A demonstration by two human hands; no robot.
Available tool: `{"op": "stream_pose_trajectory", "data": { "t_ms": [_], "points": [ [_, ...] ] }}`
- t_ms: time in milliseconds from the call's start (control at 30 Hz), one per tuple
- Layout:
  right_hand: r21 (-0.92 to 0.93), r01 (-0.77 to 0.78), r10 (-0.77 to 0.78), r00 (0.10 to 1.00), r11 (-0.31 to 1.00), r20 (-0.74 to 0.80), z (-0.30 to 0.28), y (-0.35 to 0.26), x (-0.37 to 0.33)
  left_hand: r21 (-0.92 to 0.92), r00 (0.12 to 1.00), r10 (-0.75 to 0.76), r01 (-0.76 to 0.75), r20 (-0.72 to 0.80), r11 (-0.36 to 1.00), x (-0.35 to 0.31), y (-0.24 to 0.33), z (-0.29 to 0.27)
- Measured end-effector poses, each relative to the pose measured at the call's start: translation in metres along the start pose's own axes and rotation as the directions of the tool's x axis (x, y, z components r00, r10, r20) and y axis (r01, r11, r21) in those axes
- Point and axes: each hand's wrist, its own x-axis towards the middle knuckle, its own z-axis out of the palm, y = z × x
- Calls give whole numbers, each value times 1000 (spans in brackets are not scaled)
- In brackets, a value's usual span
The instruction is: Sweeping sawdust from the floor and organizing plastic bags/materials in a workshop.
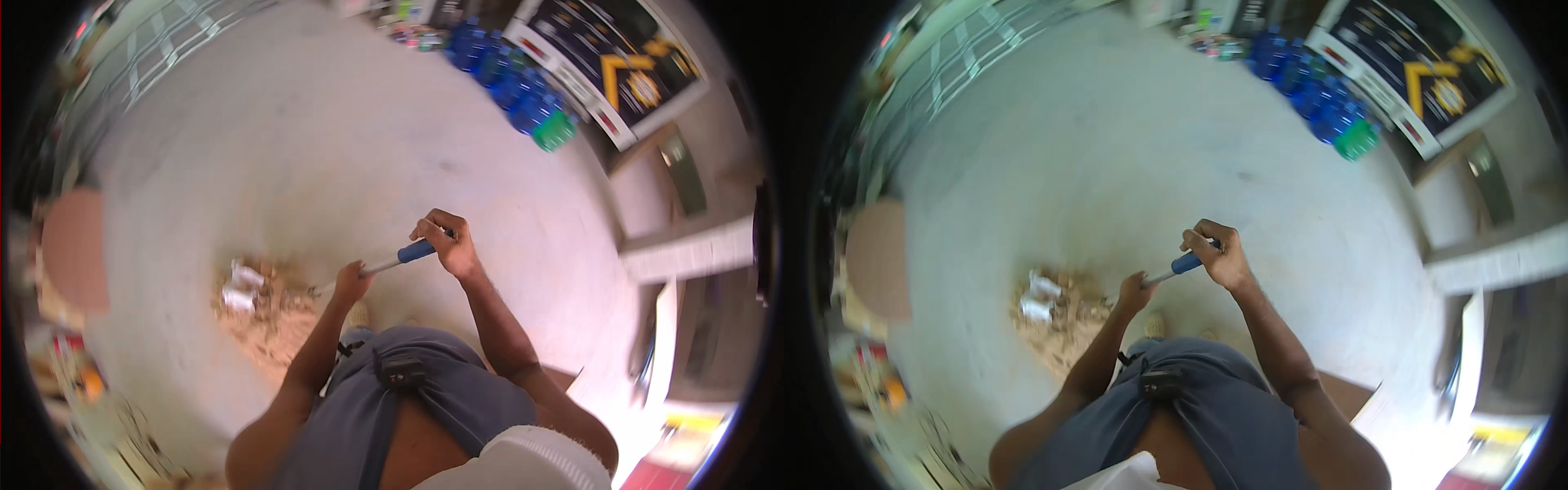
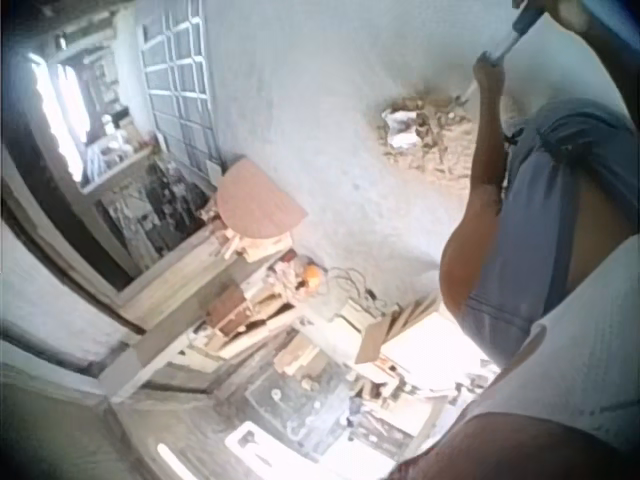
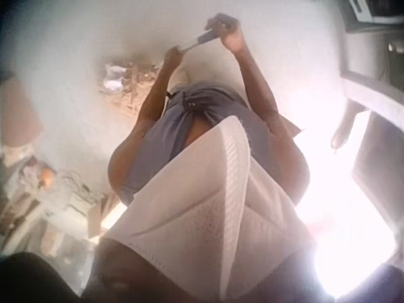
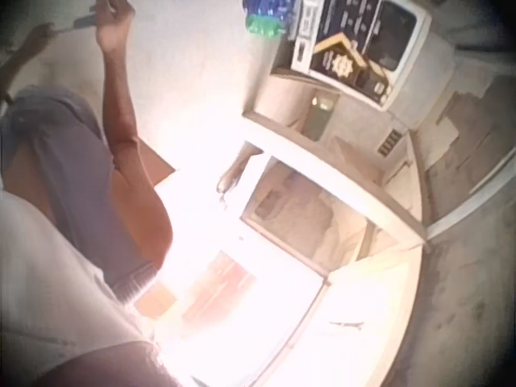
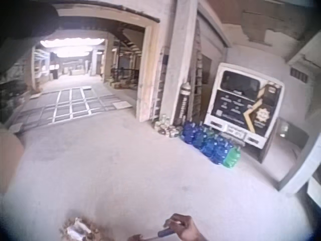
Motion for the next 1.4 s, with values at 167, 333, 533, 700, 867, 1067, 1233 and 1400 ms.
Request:
{"op": "stream_pose_trajectory", "data": {
  "t_ms": [167, 333, 533, 700, 867, 1067, 1233, 1400],
  "points": [
    [338, 149, -122, 987, 929, -99, -27, 0, -27, 55, 972, 226, -230, 69, 972, 30, 64, -31],
    [363, 78, 52, 941, 929, -336, -33, 25, -73, -27, 846, 411, -428, 340, 903, 38, 151, -6],
    [268, 535, -91, 551, 801, -829, -125, 6, -179, -270, 713, 607, -544, 351, 795, 23, 146, 45],
    [136, 526, 100, 96, 840, -990, -182, -44, -275, 84, 335, 623, -914, 707, 396, 23, -109, 61],
    [-22, 511, -72, 79, 859, -994, -236, -53, -370, -25, 80, 379, -965, 922, 262, 28, -84, 21],
    [-24, 184, 22, -241, 983, -970, -285, -66, -523, 104, 300, 166, -710, 939, 696, 29, -24, 46],
    [-20, 76, 21, -500, 997, -866, -321, -50, -613, 279, 539, -72, -313, 839, 908, 32, 30, 74],
    [-103, 172, 46, -692, 980, -721, -286, 68, -778, 254, 659, -284, 144, 696, 956, 35, 108, 118]
  ]
}}
